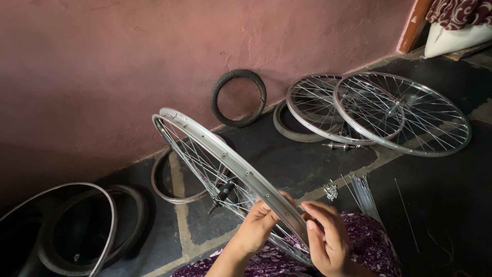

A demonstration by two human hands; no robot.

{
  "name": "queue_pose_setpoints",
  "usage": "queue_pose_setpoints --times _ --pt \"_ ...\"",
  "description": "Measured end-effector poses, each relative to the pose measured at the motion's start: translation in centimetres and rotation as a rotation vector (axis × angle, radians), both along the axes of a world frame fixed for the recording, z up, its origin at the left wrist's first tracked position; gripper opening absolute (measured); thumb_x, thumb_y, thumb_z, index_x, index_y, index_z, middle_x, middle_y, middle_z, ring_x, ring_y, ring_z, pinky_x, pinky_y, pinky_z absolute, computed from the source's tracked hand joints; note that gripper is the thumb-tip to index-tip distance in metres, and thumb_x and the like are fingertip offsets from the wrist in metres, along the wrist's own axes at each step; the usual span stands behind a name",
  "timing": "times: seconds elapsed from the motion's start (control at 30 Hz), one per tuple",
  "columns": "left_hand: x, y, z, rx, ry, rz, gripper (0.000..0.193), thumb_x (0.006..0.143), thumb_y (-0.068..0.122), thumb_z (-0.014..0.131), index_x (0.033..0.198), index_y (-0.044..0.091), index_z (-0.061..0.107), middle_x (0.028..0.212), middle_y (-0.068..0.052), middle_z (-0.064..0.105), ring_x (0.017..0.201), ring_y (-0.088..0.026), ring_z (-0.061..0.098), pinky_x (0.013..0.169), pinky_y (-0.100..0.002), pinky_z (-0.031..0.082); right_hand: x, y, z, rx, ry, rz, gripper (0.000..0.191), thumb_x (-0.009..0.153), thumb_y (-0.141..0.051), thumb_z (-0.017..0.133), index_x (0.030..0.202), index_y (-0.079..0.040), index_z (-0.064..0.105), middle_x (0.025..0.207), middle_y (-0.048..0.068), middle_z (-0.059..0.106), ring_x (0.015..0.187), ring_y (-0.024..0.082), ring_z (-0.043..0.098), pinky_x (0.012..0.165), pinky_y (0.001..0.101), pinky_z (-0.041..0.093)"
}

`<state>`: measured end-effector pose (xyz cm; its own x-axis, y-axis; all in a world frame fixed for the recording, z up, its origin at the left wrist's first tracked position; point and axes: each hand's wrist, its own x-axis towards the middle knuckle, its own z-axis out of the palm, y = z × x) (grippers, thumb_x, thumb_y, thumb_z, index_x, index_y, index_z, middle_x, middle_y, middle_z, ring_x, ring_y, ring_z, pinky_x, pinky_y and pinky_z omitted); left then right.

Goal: The person sits on the floor and laces a bicycle wheel by inserting metal spokes through the rim and hub. They repeatedly rotate the wheel to access different holes and continue threading spokes one by one.

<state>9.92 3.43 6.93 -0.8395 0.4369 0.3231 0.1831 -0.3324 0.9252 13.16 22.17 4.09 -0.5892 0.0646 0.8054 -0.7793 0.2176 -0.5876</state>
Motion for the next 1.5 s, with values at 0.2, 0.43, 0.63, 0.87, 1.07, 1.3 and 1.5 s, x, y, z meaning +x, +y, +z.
queue_pose_setpoints --times 0.2,0.43,0.63,0.87,1.07,1.3,1.5 --pt "2.4 1.2 0.7 -0.052 0.322 0.694 0.017 0.1 0.007 0.064 0.112 -0.002 0.071 0.127 -0.013 0.07 0.122 -0.023 0.066 0.105 -0.036 0.052 -0.4 0.1 -3.5 -0.024 -0.221 0.114 0.043 0.092 0.004 0.06 0.135 0.004 0.058 0.108 0.013 0.076 0.096 0.014 0.075 0.082 0.0247 0.059" --pt "0.7 -2.0 3.1 0.187 0.186 0.963 0.029 0.098 0.006 0.061 0.127 0.001 0.061 0.121 -0.006 0.063 0.107 -0.012 0.059 0.094 -0.027 0.048 -0.8 -0.8 -5.8 -0.146 -0.299 0.249 0.051 0.094 0.007 0.055 0.144 0.005 0.047 0.109 0.015 0.073 0.1 0.017 0.07 0.09 0.0255 0.052" --pt "-2.8 -3.1 3.6 0.39 0.065 0.66 0.018 0.1 0.009 0.065 0.115 0.001 0.067 0.103 -0.006 0.071 0.093 -0.012 0.064 0.087 -0.029 0.052 -0.8 -0.9 -8.6 -0.226 -0.331 0.281 0.047 0.095 0.004 0.057 0.141 0.004 0.05 0.104 0.015 0.076 0.098 0.017 0.074 0.093 0.0299 0.055" --pt "-3.8 -3.1 3.0 0.461 -0.005 0.421 0.016 0.106 0.015 0.063 0.116 0.004 0.065 0.1 -0.002 0.067 0.091 -0.011 0.062 0.082 -0.028 0.051 -2.4 0.0 -13.9 -0.172 -0.284 0.216 0.046 0.093 0.001 0.06 0.138 0.006 0.052 0.102 0.015 0.077 0.103 0.019 0.074 0.118 0.0434 0.039" --pt "-3.2 -3.1 4.5 0.127 0.021 0.609 0.024 0.105 0.018 0.056 0.12 0.003 0.066 0.112 -0.003 0.064 0.104 -0.009 0.058 0.093 -0.025 0.047 -4.8 -0.3 -17.7 -0.182 -0.213 0.301 0.047 0.092 -0.001 0.063 0.136 0.007 0.053 0.095 0.012 0.078 0.089 0.017 0.078 0.127 0.047 0.026" --pt "-3.8 -4.0 5.8 0.234 0.256 1.028 0.022 0.101 0.011 0.06 0.121 0.002 0.063 0.109 -0.005 0.066 0.097 -0.01 0.061 0.089 -0.027 0.05 -7.5 -1.7 -16.9 -0.131 -0.135 0.305 0.05 0.086 -0.005 0.066 0.134 0.003 0.056 0.093 0.014 0.076 0.082 0.017 0.079 0.126 0.0444 0.02" --pt "-6.3 -6.2 5.1 0.439 0.067 0.765 0.017 0.106 0.01 0.064 0.115 -0.004 0.064 0.095 -0.006 0.068 0.084 -0.013 0.062 0.076 -0.029 0.051 -9.6 -2.2 -17.3 -0.113 -0.148 0.543 0.047 0.104 -0.025 0.045 0.139 0.006 0.056 0.105 0.024 0.076 0.082 0.024 0.078 0.117 0.0429 0.031"
